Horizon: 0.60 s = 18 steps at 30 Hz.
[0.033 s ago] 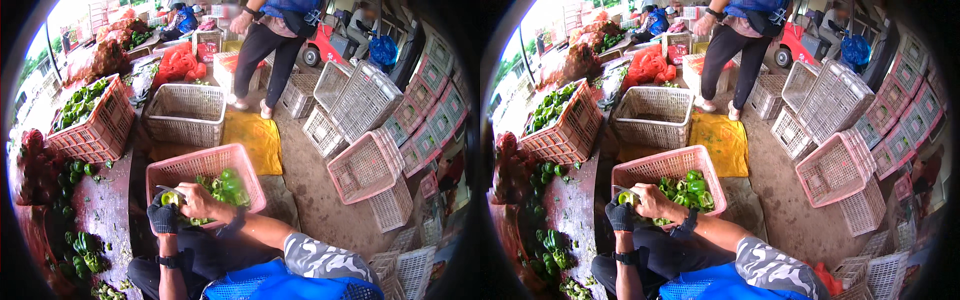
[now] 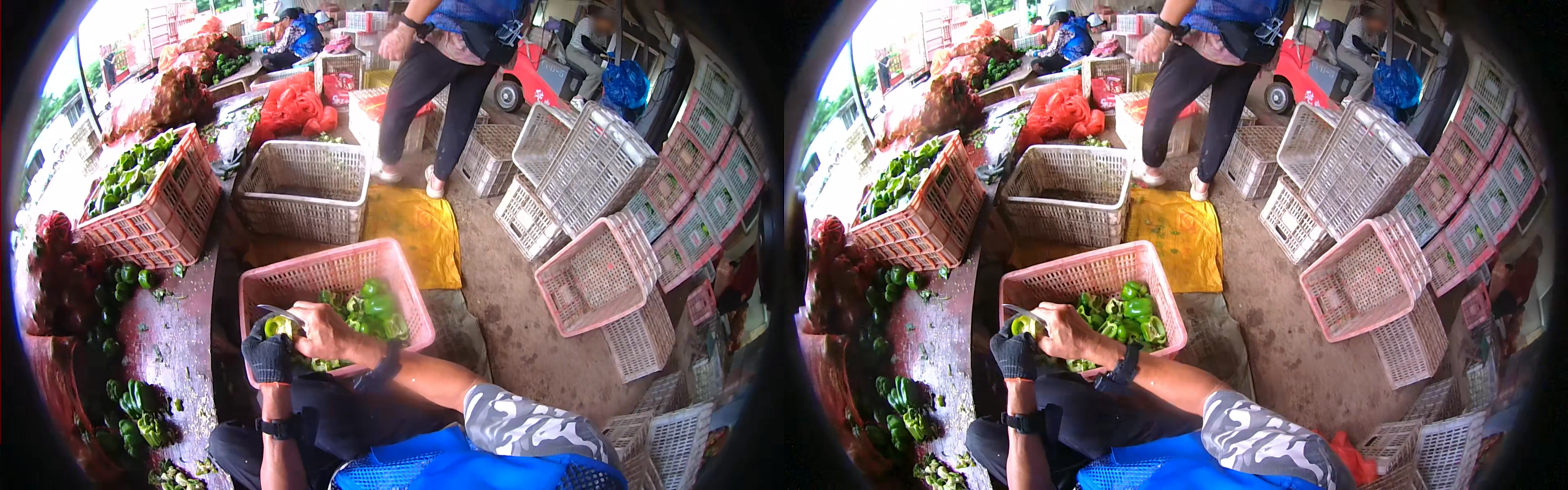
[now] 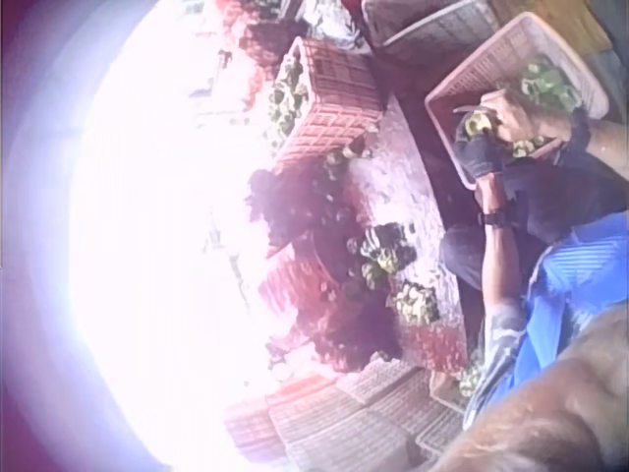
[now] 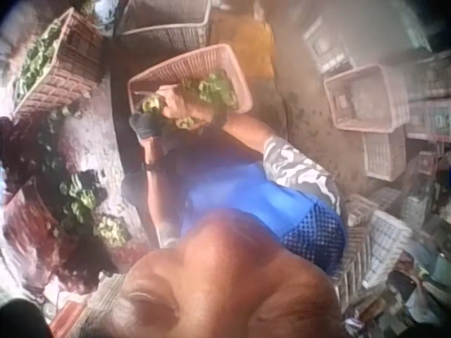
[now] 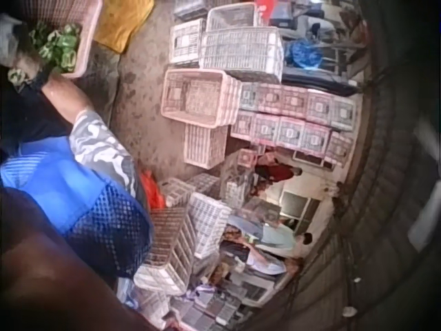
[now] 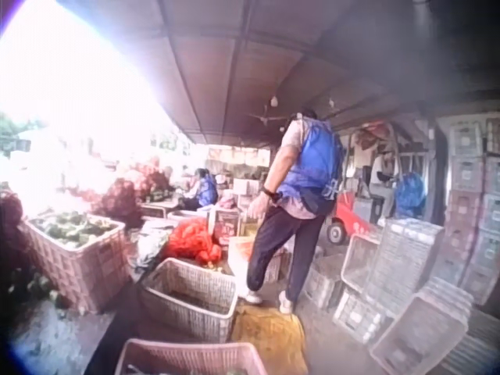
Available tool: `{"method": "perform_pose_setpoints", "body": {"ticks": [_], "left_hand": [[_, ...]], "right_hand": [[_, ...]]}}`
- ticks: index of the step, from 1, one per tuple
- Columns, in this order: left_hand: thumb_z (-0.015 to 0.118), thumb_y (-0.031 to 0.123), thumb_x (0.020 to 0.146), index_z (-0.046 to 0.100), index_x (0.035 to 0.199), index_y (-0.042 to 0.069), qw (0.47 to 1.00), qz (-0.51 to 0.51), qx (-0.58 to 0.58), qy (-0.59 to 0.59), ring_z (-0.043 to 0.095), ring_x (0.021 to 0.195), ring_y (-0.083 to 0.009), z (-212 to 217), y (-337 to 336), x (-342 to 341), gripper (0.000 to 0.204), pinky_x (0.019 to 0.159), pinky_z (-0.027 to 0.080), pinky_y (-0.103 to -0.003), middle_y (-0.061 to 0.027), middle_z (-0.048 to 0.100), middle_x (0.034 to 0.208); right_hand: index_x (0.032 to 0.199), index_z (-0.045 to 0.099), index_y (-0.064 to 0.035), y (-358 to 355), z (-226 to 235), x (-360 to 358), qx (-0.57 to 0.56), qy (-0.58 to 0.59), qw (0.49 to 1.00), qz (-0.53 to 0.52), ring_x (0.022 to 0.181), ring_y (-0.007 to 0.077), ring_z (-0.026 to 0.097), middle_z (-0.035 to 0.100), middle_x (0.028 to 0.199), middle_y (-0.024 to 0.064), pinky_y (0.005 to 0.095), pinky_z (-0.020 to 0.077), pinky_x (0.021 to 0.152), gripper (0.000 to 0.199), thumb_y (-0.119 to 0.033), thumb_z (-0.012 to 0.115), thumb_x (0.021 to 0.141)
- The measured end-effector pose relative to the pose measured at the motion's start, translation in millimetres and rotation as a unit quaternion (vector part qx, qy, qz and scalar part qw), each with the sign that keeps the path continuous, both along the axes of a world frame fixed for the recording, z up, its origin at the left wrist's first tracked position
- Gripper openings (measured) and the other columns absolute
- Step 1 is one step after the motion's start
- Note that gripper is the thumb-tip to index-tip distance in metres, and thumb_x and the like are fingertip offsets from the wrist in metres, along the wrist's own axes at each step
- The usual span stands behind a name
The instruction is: Sort and trim stems or damaged parts from green bell peppers using a knife.
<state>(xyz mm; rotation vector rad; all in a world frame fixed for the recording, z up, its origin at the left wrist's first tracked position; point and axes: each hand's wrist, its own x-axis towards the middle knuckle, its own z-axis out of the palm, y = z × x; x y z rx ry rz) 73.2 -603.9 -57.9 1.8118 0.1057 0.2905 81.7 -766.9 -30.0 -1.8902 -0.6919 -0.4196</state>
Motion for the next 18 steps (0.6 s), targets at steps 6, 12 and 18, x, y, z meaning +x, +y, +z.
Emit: {"method": "perform_pose_setpoints", "body": {"ticks": [6, 12, 18], "left_hand": [[0.06, -0.001, 0.075, 0.075, 0.095, 0.0, 0.999, 0.024, -0.03, -0.004, 0.07, 0.074, -0.0188, -21.5, -1.5, 18.2, 0.025, 0.072, 0.054, -0.032, -0.011, 0.075, 0.084], [0.066, 0.012, 0.081, 0.07, 0.084, 0.01, 0.849, -0.033, 0.519, -0.096, 0.068, 0.065, -0.0261, -41.1, 1.1, 24.2, 0.005, 0.055, 0.05, -0.041, -0.0073, 0.069, 0.072], [0.069, 0.015, 0.077, 0.074, 0.111, 0.008, 0.997, -0.057, 0.057, -0.019, 0.07, 0.094, -0.0279, -25.2, -0.5, 27.1, 0.035, 0.083, 0.056, -0.035, -0.0125, 0.074, 0.102]], "right_hand": [[0.09, 0.063, 0.0029, 4.6, -14.2, 2.3, 0.032, 0.016, 0.998, -0.046, 0.078, 0.0413, 0.063, 0.063, 0.083, 0.0195, 0.0473, 0.0512, 0.069, 0.019, -0.008, 0.069, 0.075], [0.116, 0.068, -0.0006, -1.8, -21.8, 29.0, -0.028, 0.001, 0.986, -0.167, 0.09, 0.0307, 0.071, 0.071, 0.095, 0.0174, 0.0404, 0.056, 0.085, 0.051, -0.03, 0.086, 0.078], [0.125, 0.062, -0.0047, -48.6, -11.0, 33.4, 0.324, 0.362, 0.87, 0.084, 0.067, 0.004, 0.063, 0.071, 0.097, 0.0036, 0.0165, 0.0413, 0.044, 0.041, -0.001, 0.075, 0.086]]}}
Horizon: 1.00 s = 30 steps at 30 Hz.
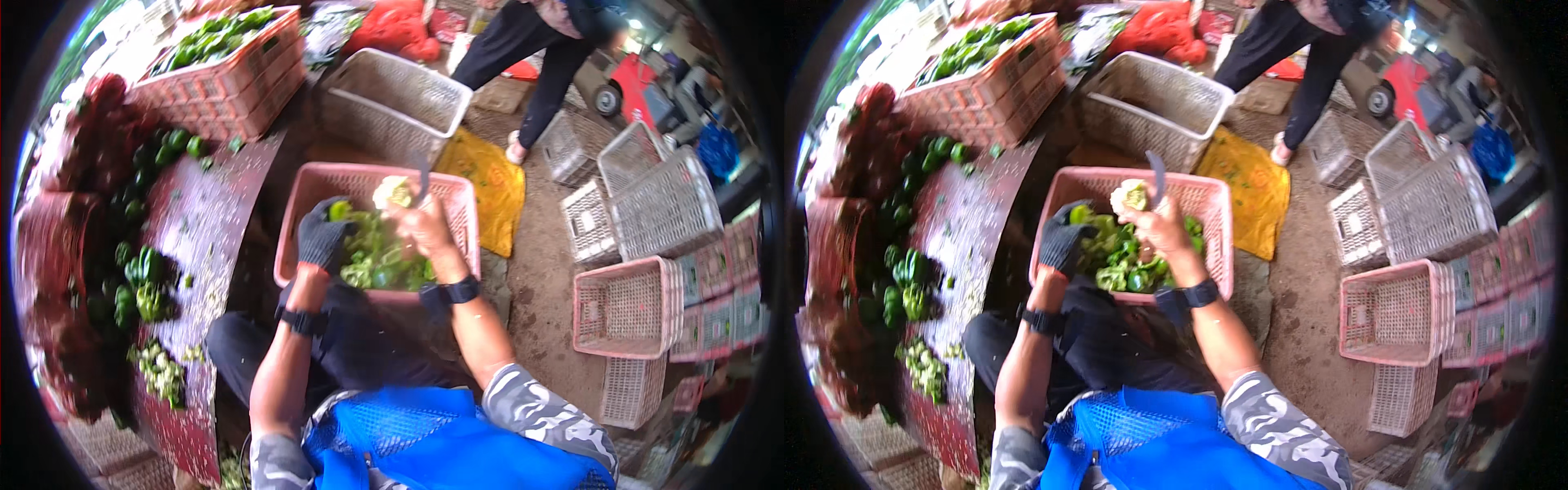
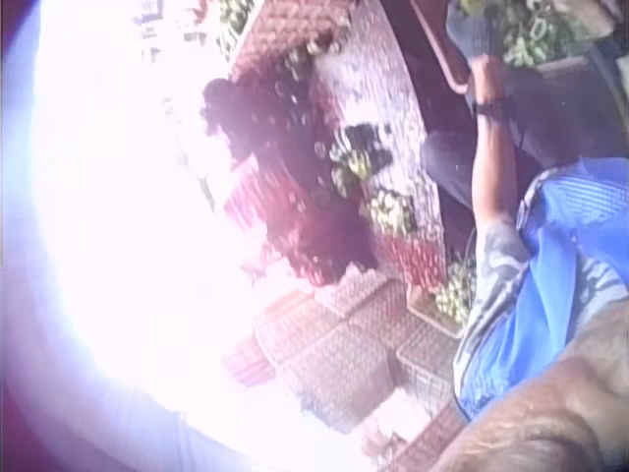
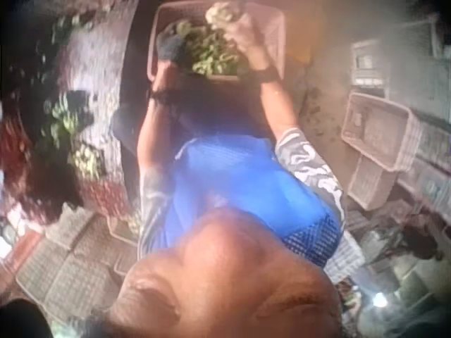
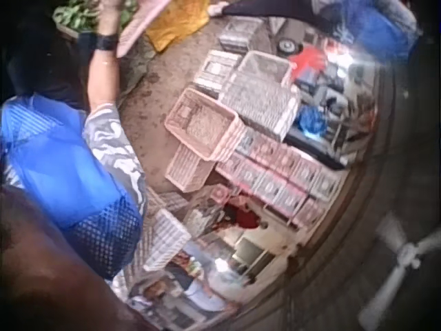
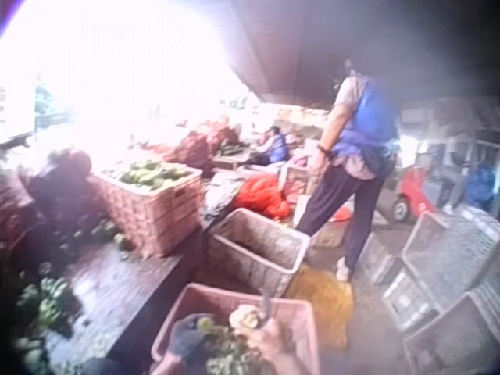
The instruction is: Sort and trim stems or damaged parts from green bell peppers using a knife.
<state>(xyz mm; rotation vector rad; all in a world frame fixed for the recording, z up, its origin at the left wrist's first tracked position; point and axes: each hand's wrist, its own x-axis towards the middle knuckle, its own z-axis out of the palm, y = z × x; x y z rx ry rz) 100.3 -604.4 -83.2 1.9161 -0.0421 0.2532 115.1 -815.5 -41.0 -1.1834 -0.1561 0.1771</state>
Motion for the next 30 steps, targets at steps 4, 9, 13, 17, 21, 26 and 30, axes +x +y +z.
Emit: {"method": "perform_pose_setpoints", "body": {"ticks": [4, 9, 13, 17, 21, 26, 30], "left_hand": [[0.074, 0.021, 0.074, 0.076, 0.11, 0.007, 0.999, -0.046, 0.019, 0.0, 0.068, 0.107, -0.0298, 29.4, 4.5, 5.2, 0.038, 0.095, 0.053, -0.033, -0.0118, 0.073, 0.113], [0.071, 0.021, 0.076, 0.076, 0.089, 0.008, 0.99, -0.107, 0.089, 0.038, 0.071, 0.082, -0.0318, 46.2, -7.2, -9.6, 0.019, 0.074, 0.056, -0.042, -0.0141, 0.073, 0.096], [0.069, 0.024, 0.079, 0.074, 0.084, 0.01, 0.958, -0.086, 0.216, -0.166, 0.07, 0.079, -0.0313, 47.2, 5.6, -14.3, 0.015, 0.07, 0.054, -0.042, -0.0149, 0.071, 0.085], [0.069, 0.022, 0.08, 0.074, 0.086, 0.011, 0.923, -0.166, 0.252, -0.241, 0.067, 0.074, -0.0328, 46.0, 23.3, -17.0, 0.014, 0.063, 0.05, -0.044, -0.0128, 0.069, 0.079], [0.069, 0.022, 0.08, 0.074, 0.093, 0.011, 0.93, -0.155, 0.231, -0.239, 0.066, 0.073, -0.0338, 34.1, 29.2, -27.4, 0.018, 0.065, 0.049, -0.045, -0.0126, 0.069, 0.08], [0.067, 0.022, 0.081, 0.074, 0.099, 0.011, 0.946, -0.094, 0.235, -0.2, 0.067, 0.078, -0.0345, 8.0, 34.3, -29.2, 0.022, 0.069, 0.051, -0.045, -0.0134, 0.07, 0.083], [0.066, 0.018, 0.085, 0.073, 0.087, 0.011, 0.962, -0.102, 0.201, -0.153, 0.07, 0.077, -0.0231, -4.7, 26.1, -14.8, 0.01, 0.066, 0.053, -0.038, -0.009, 0.073, 0.086]], "right_hand": [[0.123, 0.062, -0.0009, 2.7, 10.8, -17.3, -0.214, -0.208, 0.954, -0.036, 0.094, 0.0137, 0.07, 0.073, 0.102, 0.0069, 0.0301, 0.0552, 0.082, 0.044, -0.005, 0.08, 0.083], [0.12, 0.063, -0.0026, 25.0, 28.1, -33.2, -0.401, -0.356, 0.843, -0.039, 0.089, 0.0155, 0.069, 0.068, 0.102, 0.0051, 0.0319, 0.0546, 0.079, 0.041, 0.0, 0.074, 0.081], [0.115, 0.066, -0.0011, 35.6, 34.3, -37.5, -0.328, -0.321, 0.888, 0.016, 0.088, 0.0275, 0.068, 0.066, 0.101, 0.0129, 0.0364, 0.0551, 0.08, 0.039, 0.001, 0.073, 0.077], [0.105, 0.071, -0.0024, 36.3, 41.8, -41.1, -0.325, -0.325, 0.888, 0.0, 0.08, 0.0201, 0.068, 0.068, 0.1, 0.0104, 0.034, 0.0554, 0.076, 0.027, -0.002, 0.075, 0.079], [0.1, 0.073, -0.0024, 39.9, 45.7, -45.2, -0.343, -0.307, 0.888, 0.012, 0.076, 0.0215, 0.068, 0.068, 0.093, 0.0106, 0.0341, 0.0553, 0.071, 0.022, -0.003, 0.076, 0.078], [0.091, 0.073, -0.0024, 54.4, 28.0, -43.6, -0.305, -0.371, 0.877, -0.025, 0.077, 0.0261, 0.067, 0.069, 0.088, 0.0115, 0.0364, 0.0553, 0.07, 0.016, -0.003, 0.076, 0.076], [0.087, 0.072, -0.0044, 52.2, 14.4, -40.2, -0.287, -0.427, 0.852, -0.098, 0.087, 0.0327, 0.067, 0.068, 0.093, 0.0146, 0.0418, 0.0548, 0.079, 0.012, -0.007, 0.074, 0.075]]}}
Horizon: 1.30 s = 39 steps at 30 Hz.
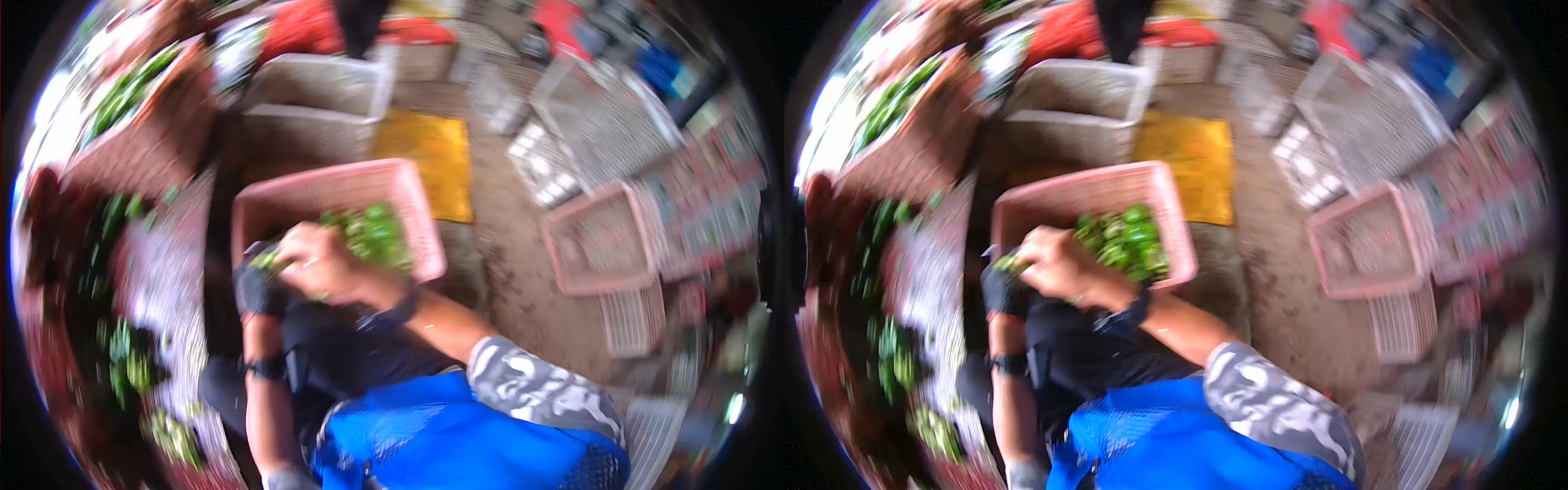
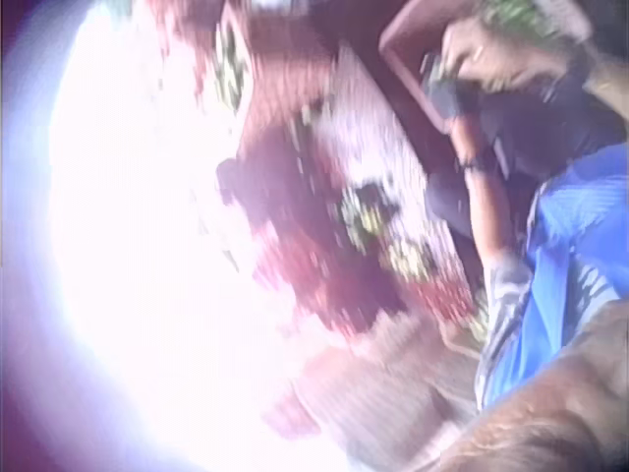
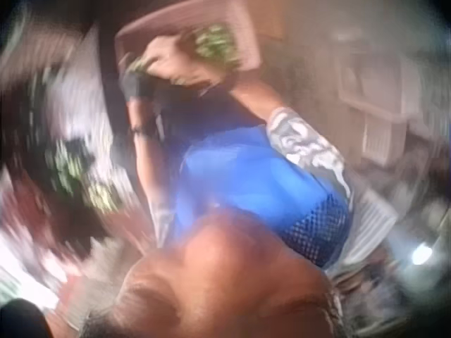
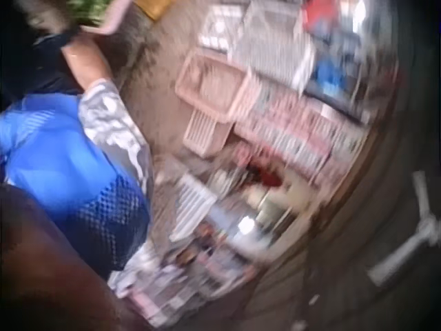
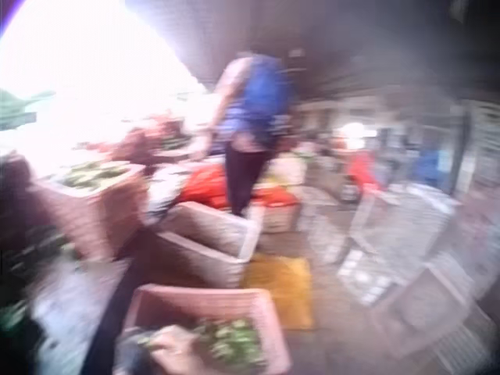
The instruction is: Sort and trim stems or damaged parts from green bell peppers using a knife.
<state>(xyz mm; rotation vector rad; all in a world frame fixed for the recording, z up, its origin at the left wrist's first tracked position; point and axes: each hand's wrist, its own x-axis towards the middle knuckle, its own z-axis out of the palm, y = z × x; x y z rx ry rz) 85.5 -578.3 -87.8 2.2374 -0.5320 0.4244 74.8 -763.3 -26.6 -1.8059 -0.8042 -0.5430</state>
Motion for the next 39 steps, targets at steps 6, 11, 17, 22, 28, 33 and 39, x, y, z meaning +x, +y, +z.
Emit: {"method": "perform_pose_setpoints", "body": {"ticks": [6, 11, 17, 22, 28, 33, 39], "left_hand": [[0.071, 0.025, 0.08, 0.069, 0.078, 0.011, 0.998, 0.032, -0.047, 0.016, 0.067, 0.068, -0.0304, -13.5, -13.6, 13.8, 0.015, 0.061, 0.051, -0.04, -0.0104, 0.068, 0.072], [0.07, 0.024, 0.083, 0.07, 0.077, 0.008, 0.995, 0.093, 0.029, 0.033, 0.067, 0.068, -0.0267, -30.5, -28.2, 30.7, 0.016, 0.061, 0.051, -0.038, -0.0097, 0.071, 0.074], [0.077, 0.03, 0.08, 0.073, 0.095, 0.004, 0.969, 0.115, 0.194, -0.098, 0.072, 0.074, -0.0294, -10.5, -20.1, 40.5, 0.03, 0.065, 0.055, -0.04, -0.0148, 0.073, 0.083], [0.075, 0.023, 0.082, 0.071, 0.099, 0.002, 0.976, 0.146, 0.161, 0.023, 0.071, 0.084, -0.0344, -5.0, 5.8, 36.6, 0.028, 0.071, 0.056, -0.042, -0.017, 0.073, 0.093], [0.067, 0.016, 0.088, 0.072, 0.108, 0.003, 0.993, 0.05, -0.079, 0.069, 0.07, 0.082, -0.0311, 10.8, 0.7, 15.3, 0.025, 0.071, 0.056, -0.042, -0.0155, 0.073, 0.095], [0.065, 0.016, 0.089, 0.075, 0.106, 0.005, 0.995, 0.042, -0.064, 0.07, 0.068, 0.071, -0.0266, 30.7, 10.9, -21.8, 0.023, 0.064, 0.053, -0.039, -0.014, 0.073, 0.088], [0.056, 0.009, 0.088, 0.075, 0.107, 0.005, 1.0, 0.022, 0.012, -0.014, 0.074, 0.084, -0.0306, 54.1, 32.4, -40.9, 0.027, 0.074, 0.057, -0.037, -0.0167, 0.075, 0.098]], "right_hand": [[0.085, 0.063, -0.0021, -10.7, -2.1, -9.0, -0.002, 0.021, 0.998, -0.062, 0.076, 0.0353, 0.065, 0.061, 0.084, 0.0146, 0.044, 0.0538, 0.067, 0.012, -0.007, 0.071, 0.077], [0.082, 0.056, -0.0018, -24.1, -10.6, -11.8, 0.016, 0.039, 0.993, -0.114, 0.073, 0.0368, 0.064, 0.06, 0.081, 0.0146, 0.0453, 0.0522, 0.064, 0.018, -0.007, 0.072, 0.075], [0.076, 0.056, -0.0034, -41.5, -22.9, -30.0, 0.07, 0.071, 0.986, -0.137, 0.07, 0.0344, 0.064, 0.06, 0.075, 0.0127, 0.0443, 0.0511, 0.063, 0.018, -0.009, 0.072, 0.075], [0.078, 0.061, -0.0028, -63.0, -41.4, -29.8, 0.013, 0.148, 0.974, -0.173, 0.073, 0.0342, 0.067, 0.065, 0.077, 0.0145, 0.0433, 0.0532, 0.067, 0.015, -0.011, 0.073, 0.073], [0.072, 0.064, -0.0053, -76.2, -78.2, -26.5, -0.056, 0.182, 0.963, -0.191, 0.069, 0.0335, 0.068, 0.067, 0.073, 0.0156, 0.043, 0.0543, 0.063, 0.009, -0.013, 0.069, 0.07], [0.08, 0.072, -0.0062, -74.7, -112.3, -17.9, -0.005, 0.288, 0.949, -0.128, 0.057, 0.0127, 0.062, 0.066, 0.063, 0.0092, 0.0339, 0.0496, 0.055, 0.006, -0.012, 0.07, 0.079], [0.095, 0.069, 0.0004, -78.2, -111.3, -13.8, -0.107, 0.348, 0.927, -0.091, 0.067, 0.0074, 0.059, 0.066, 0.077, 0.0011, 0.0263, 0.0495, 0.062, 0.02, -0.015, 0.075, 0.083]]}}
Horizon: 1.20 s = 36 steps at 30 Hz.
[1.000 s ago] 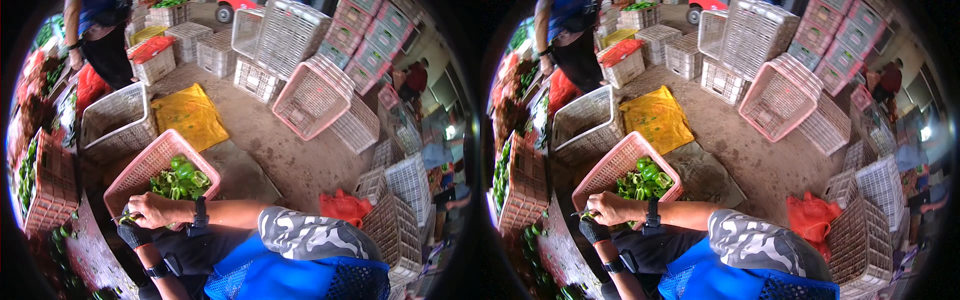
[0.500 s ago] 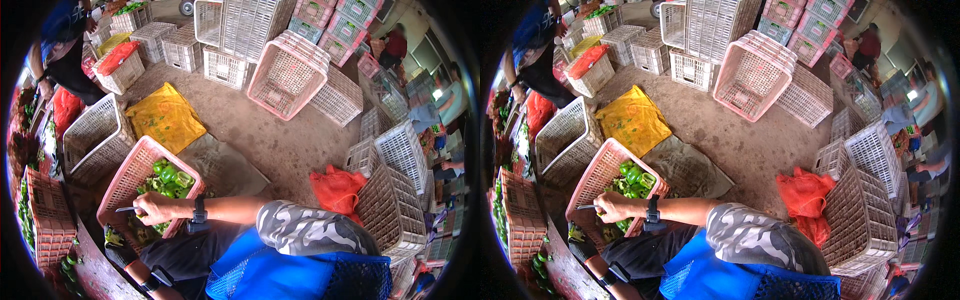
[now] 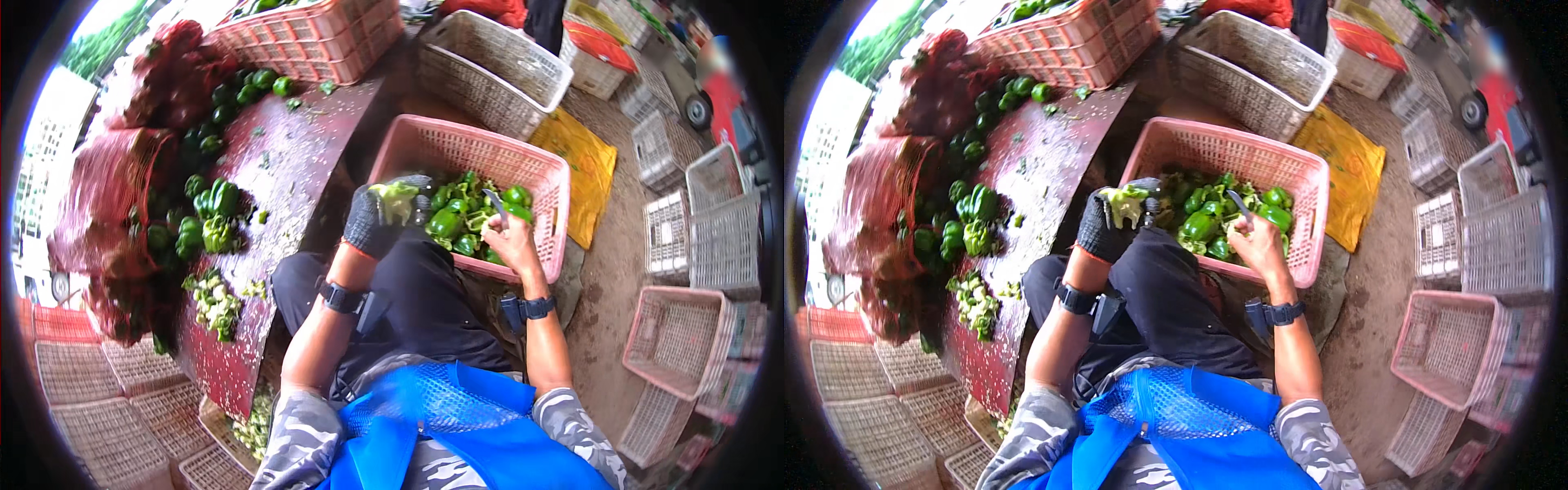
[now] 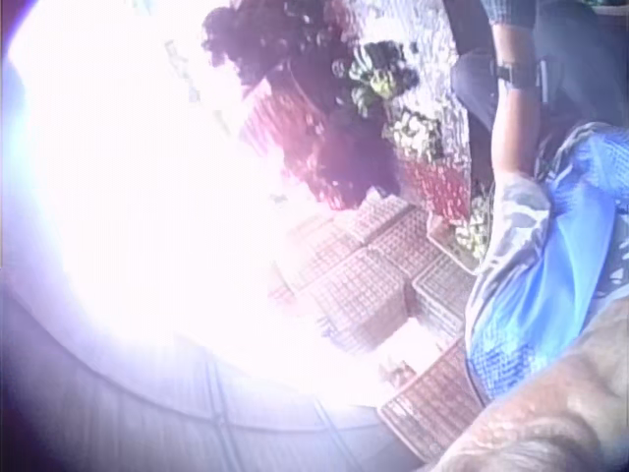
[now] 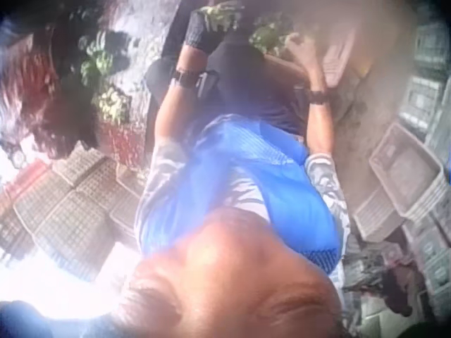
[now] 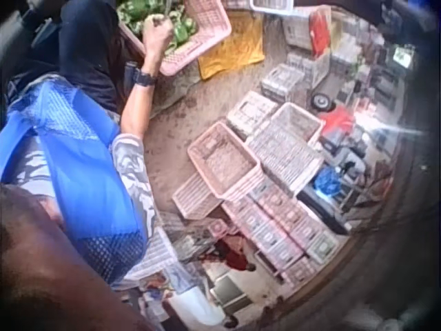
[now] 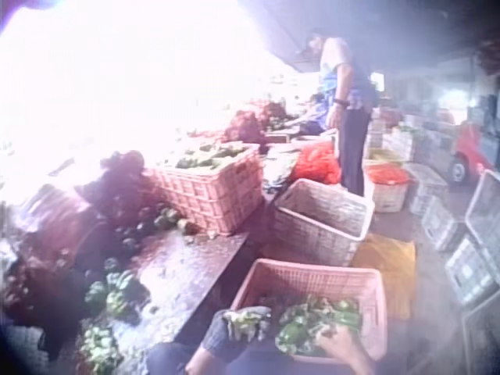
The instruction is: Sort and trim stems or damaged parts from green bell peppers using a knife.
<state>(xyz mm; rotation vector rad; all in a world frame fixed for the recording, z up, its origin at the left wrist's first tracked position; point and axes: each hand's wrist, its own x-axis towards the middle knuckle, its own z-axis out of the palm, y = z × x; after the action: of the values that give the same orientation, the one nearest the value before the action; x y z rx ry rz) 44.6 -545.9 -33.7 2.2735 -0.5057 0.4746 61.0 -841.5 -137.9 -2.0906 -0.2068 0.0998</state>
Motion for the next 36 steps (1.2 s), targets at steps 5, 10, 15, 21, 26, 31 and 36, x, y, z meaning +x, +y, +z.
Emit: {"method": "perform_pose_setpoints", "body": {"ticks": [5, 10, 15, 21, 26, 31, 36], "left_hand": [[0.058, 0.008, 0.092, 0.075, 0.108, 0.002, 0.979, -0.009, -0.18, 0.094, 0.069, 0.073, -0.0205, -2.7, -2.4, -6.0, 0.024, 0.065, 0.055, -0.034, -0.0112, 0.075, 0.088], [0.066, 0.003, 0.088, 0.075, 0.106, 0.0, 0.965, -0.027, -0.253, 0.06, 0.067, 0.074, -0.0097, -14.5, 18.4, -12.6, 0.021, 0.066, 0.054, -0.026, -0.0069, 0.076, 0.093], [0.066, 0.006, 0.085, 0.075, 0.105, 0.004, 0.991, 0.036, -0.129, -0.005, 0.069, 0.073, -0.012, -5.0, 59.3, -33.0, 0.021, 0.067, 0.056, -0.028, -0.0096, 0.076, 0.095], [0.061, 0.006, 0.08, 0.075, 0.105, 0.003, 0.835, 0.167, -0.49, 0.185, 0.067, 0.077, -0.0147, -11.5, 150.0, -101.2, 0.029, 0.068, 0.054, -0.027, -0.0076, 0.073, 0.091], [0.068, 0.005, 0.082, 0.075, 0.107, 0.003, 0.911, 0.402, -0.09, 0.038, 0.069, 0.081, -0.0162, -33.0, 242.6, -180.3, 0.026, 0.077, 0.056, -0.03, -0.0098, 0.074, 0.095], [0.084, 0.013, 0.071, 0.071, 0.105, 0.006, 0.796, 0.597, 0.03, 0.095, 0.072, 0.084, -0.0311, -34.9, 304.7, -210.3, 0.037, 0.081, 0.056, -0.039, -0.0151, 0.074, 0.09], [0.077, 0.013, 0.073, 0.067, 0.117, 0.004, 0.839, 0.515, 0.173, 0.029, 0.066, 0.106, -0.0357, -45.8, 350.0, -145.8, 0.046, 0.093, 0.053, -0.041, -0.0181, 0.069, 0.113]], "right_hand": [[0.091, 0.069, -0.0008, -3.6, -11.4, 2.1, 0.011, 0.028, 1.0, 0.003, 0.067, 0.0103, 0.061, 0.067, 0.075, 0.0036, 0.0302, 0.0505, 0.063, 0.018, -0.016, 0.072, 0.082], [0.094, 0.067, 0.0015, -1.8, -11.1, 2.6, -0.022, 0.075, 0.997, -0.004, 0.065, 0.0079, 0.057, 0.065, 0.076, 0.0015, 0.026, 0.0471, 0.059, 0.018, -0.011, 0.073, 0.083], [0.098, 0.067, 0.0027, 5.4, -5.8, 4.0, -0.012, 0.095, 0.995, -0.006, 0.061, 0.0103, 0.062, 0.067, 0.078, 0.0035, 0.0259, 0.0508, 0.057, 0.023, -0.012, 0.075, 0.083], [0.099, 0.068, 0.0011, 3.5, -12.8, 8.4, -0.011, 0.111, 0.994, 0.006, 0.062, 0.0102, 0.062, 0.067, 0.079, 0.0029, 0.0255, 0.0507, 0.058, 0.02, -0.013, 0.073, 0.085], [0.099, 0.068, 0.0005, -4.9, -23.2, 14.2, -0.002, 0.118, 0.993, 0.004, 0.061, 0.0104, 0.062, 0.067, 0.079, 0.0034, 0.0266, 0.051, 0.058, 0.02, -0.013, 0.073, 0.085], [0.109, 0.067, 0.0021, -11.3, -26.3, 21.6, -0.032, 0.117, 0.993, 0.006, 0.064, 0.0128, 0.063, 0.069, 0.087, 0.0077, 0.0267, 0.0516, 0.058, 0.03, -0.014, 0.072, 0.084], [0.124, 0.064, 0.0056, -6.2, -13.2, 20.0, -0.063, 0.09, 0.994, 0.0, 0.071, 0.0161, 0.065, 0.068, 0.105, 0.0144, 0.0284, 0.0556, 0.062, 0.044, -0.009, 0.069, 0.083]]}}
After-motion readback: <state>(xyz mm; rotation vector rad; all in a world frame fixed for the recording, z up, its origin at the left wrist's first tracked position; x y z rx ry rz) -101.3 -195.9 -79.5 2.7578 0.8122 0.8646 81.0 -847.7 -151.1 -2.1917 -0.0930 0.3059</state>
